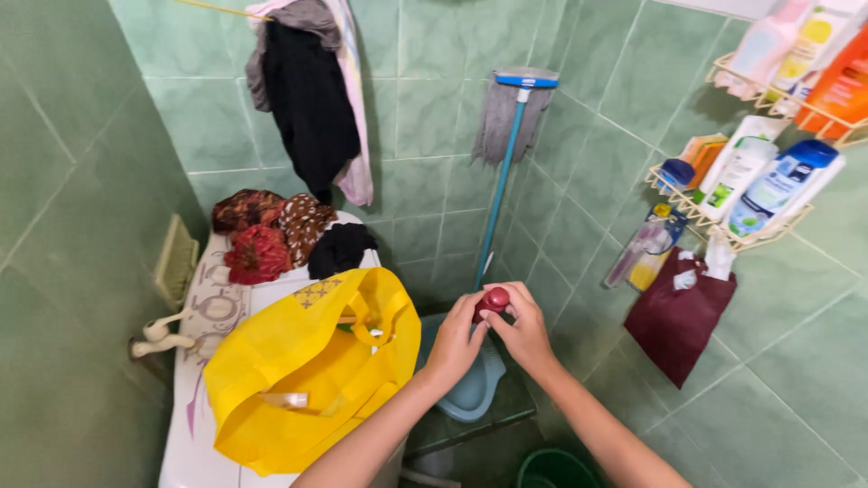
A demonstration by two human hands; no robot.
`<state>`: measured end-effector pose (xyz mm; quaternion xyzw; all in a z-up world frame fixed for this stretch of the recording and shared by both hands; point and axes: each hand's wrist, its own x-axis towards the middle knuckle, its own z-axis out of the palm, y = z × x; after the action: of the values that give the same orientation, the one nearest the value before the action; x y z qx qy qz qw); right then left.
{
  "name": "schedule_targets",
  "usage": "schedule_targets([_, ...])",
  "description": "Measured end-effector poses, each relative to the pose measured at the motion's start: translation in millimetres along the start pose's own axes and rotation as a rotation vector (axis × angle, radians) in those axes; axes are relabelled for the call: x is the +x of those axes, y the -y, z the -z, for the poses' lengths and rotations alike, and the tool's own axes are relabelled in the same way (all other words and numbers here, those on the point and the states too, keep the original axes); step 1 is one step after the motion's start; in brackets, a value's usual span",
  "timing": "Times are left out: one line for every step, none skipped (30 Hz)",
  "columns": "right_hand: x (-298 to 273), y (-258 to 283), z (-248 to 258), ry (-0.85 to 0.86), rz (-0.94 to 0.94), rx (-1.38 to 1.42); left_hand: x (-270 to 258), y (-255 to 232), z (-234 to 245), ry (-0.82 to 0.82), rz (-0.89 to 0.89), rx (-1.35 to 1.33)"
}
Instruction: Organizing various toiletry items by transferring them from a bag into a wall-mounted rack and toothbrush holder.
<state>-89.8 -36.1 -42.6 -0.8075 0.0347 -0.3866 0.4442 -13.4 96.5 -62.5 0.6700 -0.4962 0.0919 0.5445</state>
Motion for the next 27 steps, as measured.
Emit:
schedule_targets([3, -5, 13, -0.015, -0.001, -0.011, 8, 0, -13, 0.009, -0.011, -0.011])
schedule_targets([6, -9, 27, -0.032, -0.002, -0.036, 16, 1, -25, 0.031, 0.000, -0.045])
schedule_targets([8, -14, 41, -0.048, -0.005, -0.063, 23, 1, -39, 0.053, 0.011, -0.080])
schedule_targets([12, -15, 55, -0.063, -0.007, -0.075, 34, 2, -53, 0.063, 0.001, -0.092])
schedule_targets([15, -16, 69, -0.088, -0.006, -0.110, 45, 3, -67, 0.077, -0.015, -0.094])
schedule_targets([18, -16, 83, -0.113, -0.006, -0.144, 55, 3, -81, 0.090, -0.031, -0.096])
schedule_targets([24, -17, 99, -0.124, -0.008, -0.156, 67, -5, -90, 0.098, -0.039, -0.108])
schedule_targets([29, -17, 115, -0.111, 0.039, -0.239, 78, -14, -98, 0.109, -0.048, -0.121])
schedule_targets([34, -18, 130, -0.095, 0.084, -0.320, 89, -22, -106, 0.117, -0.054, -0.133])
schedule_targets([42, -15, 146, -0.103, 0.081, -0.330, 102, -28, -115, 0.124, -0.060, -0.143])
schedule_targets([48, -12, 161, -0.103, 0.149, -0.471, 114, -35, -124, 0.111, -0.074, -0.146])
schedule_targets([54, -9, 177, -0.100, 0.217, -0.613, 127, -41, -133, 0.098, -0.087, -0.149])
schedule_targets([60, -5, 190, -0.106, 0.210, -0.624, 142, -43, -149, 0.105, -0.091, -0.161])
schedule_targets([66, -1, 202, -0.131, 0.228, -0.666, 157, -45, -165, 0.079, -0.096, -0.200])
schedule_targets([73, 5, 213, -0.157, 0.247, -0.709, 173, -48, -179, 0.052, -0.102, -0.240])
schedule_targets([75, 7, 220, -0.162, 0.242, -0.721, 187, -53, -191, 0.059, -0.106, -0.251])
schedule_targets([79, 8, 227, -0.185, 0.229, -0.714, 201, -58, -203, 0.020, -0.139, -0.251])
schedule_targets([82, 8, 235, -0.208, 0.216, -0.707, 215, -64, -215, -0.020, -0.173, -0.252])
schedule_targets([85, 2, 243, -0.214, 0.215, -0.717, 226, -67, -225, -0.016, -0.179, -0.261])
schedule_targets([88, -4, 250, -0.214, 0.170, -0.695, 237, -71, -234, -0.020, -0.177, -0.293])
schedule_targets([92, -11, 257, -0.212, 0.130, -0.670, 250, -74, -242, -0.027, -0.175, -0.321])
schedule_targets([95, -22, 266, -0.216, 0.133, -0.676, 259, -74, -256, -0.028, -0.181, -0.325])
schedule_targets([99, -33, 273, -0.204, 0.098, -0.679, 269, -73, -266, -0.032, -0.147, -0.366])
schedule_targets([103, -43, 281, -0.192, 0.063, -0.683, 279, -73, -276, -0.037, -0.113, -0.407])
schedule_targets([109, -50, 286, -0.193, 0.069, -0.684, 289, -73, -283, -0.040, -0.118, -0.406])
schedule_targets([116, -58, 292, -0.156, 0.016, -0.708, 298, -73, -291, -0.059, -0.123, -0.396])
schedule_targets([121, -64, 298, -0.117, -0.041, -0.733, 306, -74, -298, -0.075, -0.125, -0.387])
